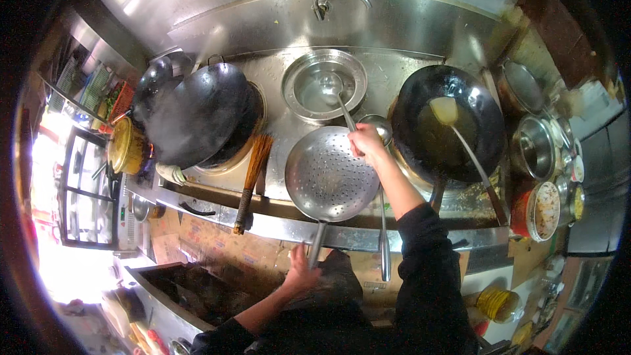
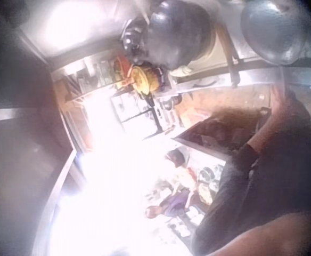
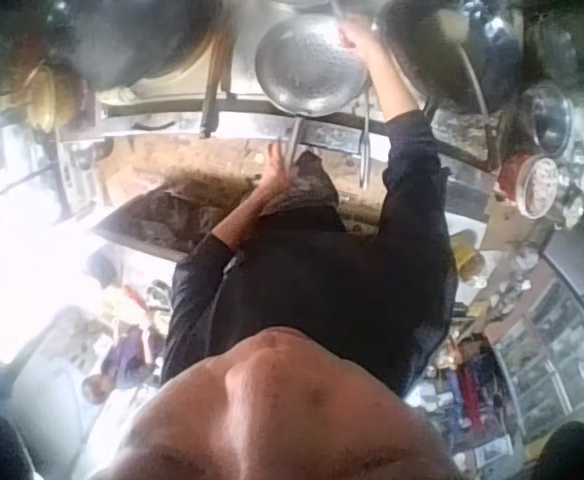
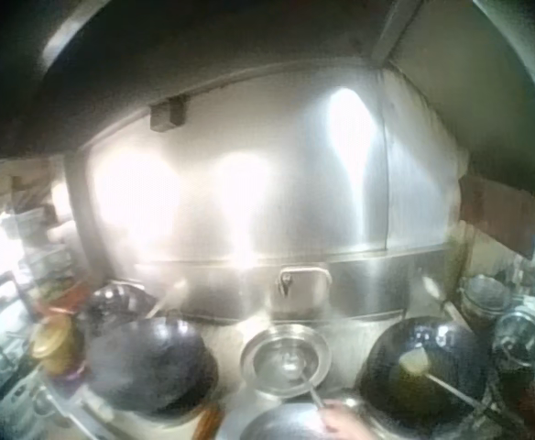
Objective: The person stir-fries vegetables in a wok over a high flame, using a ladle and a cloth to handle the hot pan. They add ingredients from nearby bowls, toss the contents, and transfer the cooked vegetables into a serving bowl.
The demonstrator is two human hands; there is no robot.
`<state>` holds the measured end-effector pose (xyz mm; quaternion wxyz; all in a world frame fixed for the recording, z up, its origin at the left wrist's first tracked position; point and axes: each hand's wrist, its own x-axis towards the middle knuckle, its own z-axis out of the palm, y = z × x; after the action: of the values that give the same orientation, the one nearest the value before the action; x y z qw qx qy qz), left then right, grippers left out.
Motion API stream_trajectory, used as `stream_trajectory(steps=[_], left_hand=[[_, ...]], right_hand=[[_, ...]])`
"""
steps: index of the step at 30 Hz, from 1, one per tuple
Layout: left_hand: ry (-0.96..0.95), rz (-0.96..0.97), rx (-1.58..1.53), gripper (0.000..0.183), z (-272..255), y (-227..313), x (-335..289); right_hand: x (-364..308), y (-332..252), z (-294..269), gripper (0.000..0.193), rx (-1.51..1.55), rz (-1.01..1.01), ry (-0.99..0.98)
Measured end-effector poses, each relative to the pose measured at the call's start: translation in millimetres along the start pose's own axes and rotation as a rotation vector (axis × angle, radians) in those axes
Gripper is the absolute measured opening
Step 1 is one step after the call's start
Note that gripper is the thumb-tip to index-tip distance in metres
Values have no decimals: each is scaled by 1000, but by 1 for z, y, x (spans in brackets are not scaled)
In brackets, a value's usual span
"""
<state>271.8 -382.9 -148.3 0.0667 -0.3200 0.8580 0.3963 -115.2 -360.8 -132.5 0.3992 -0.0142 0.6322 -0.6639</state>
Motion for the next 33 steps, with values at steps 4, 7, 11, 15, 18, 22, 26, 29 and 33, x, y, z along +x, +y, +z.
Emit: stream_trajectory(steps=[4, 7, 11, 15, 18, 22, 26, 29, 33], left_hand=[[-153, -351, -410, 29, -32, -12, 9], [-97, -487, -444, 29, -58, 16, 6], [-80, -464, -229, 33, -78, 19, 16], [-114, -437, -349, 27, -115, 56, 22], [-89, -460, -410, 24, -117, 60, 27], [-80, -461, -462, 20, -102, 45, 36], [-176, -454, -683, 14, -128, 69, 27], [-342, -481, -947, 11, -155, 82, 22], [-435, -546, -1228, 8, -150, 54, 4]], right_hand=[[-6, -10, -2, 15, 581, 318, -152], [-26, 2, -21, 20, 776, 378, -274], [-86, -20, -35, 16, 740, 384, -268], [-140, -29, -50, 9, 646, 304, -275], [-175, -36, -55, 21, 542, 297, -257], [-210, -33, -56, 37, 369, 262, -104], [-233, -23, -44, 62, -137, 46, -10], [-221, 34, -73, 58, -575, -561, 123], [-244, 35, -46, 56, -1025, -667, 342]])
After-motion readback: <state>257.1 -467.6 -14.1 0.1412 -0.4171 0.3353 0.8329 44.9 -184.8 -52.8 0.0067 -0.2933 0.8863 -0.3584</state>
